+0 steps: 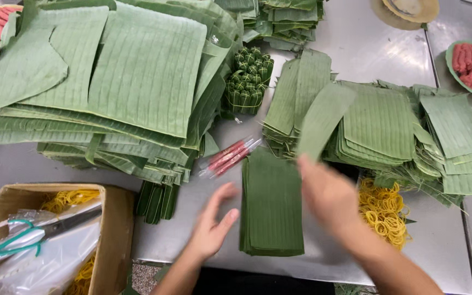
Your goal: The person folds banana leaves into small square containers, places small sausages inside them, and secures the packages with rubber bands on a metal table.
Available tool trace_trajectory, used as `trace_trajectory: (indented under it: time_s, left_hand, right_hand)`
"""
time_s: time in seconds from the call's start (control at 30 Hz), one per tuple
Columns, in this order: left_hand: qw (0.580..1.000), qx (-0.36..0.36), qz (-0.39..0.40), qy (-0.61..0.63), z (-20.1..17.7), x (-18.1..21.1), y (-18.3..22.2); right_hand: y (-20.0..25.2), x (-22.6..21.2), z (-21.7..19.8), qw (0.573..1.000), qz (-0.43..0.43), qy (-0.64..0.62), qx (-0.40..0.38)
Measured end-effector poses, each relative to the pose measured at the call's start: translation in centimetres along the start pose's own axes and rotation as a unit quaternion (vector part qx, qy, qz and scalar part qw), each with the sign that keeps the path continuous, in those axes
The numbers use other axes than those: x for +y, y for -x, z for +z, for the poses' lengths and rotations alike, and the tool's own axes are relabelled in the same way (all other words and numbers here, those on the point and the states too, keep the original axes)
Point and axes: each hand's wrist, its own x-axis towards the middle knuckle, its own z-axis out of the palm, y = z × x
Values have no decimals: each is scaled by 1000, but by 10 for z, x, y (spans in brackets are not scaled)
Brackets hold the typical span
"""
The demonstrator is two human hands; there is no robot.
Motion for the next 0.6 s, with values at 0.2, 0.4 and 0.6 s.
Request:
trace_trajectory:
  time_s: [0.2,0.4,0.6]
  left_hand:
    - [796,-119,-289,517,60,-17,-54]
    - [866,-343,-205,300,80,-44,-26]
    - [785,-158,-401,446,77,-21,-37]
  right_hand:
    - [89,-57,28,922,-186,-340,23]
    - [90,26,77,622,313,-717,-34]
    - [53,-11,5,946,-118,-299,36]
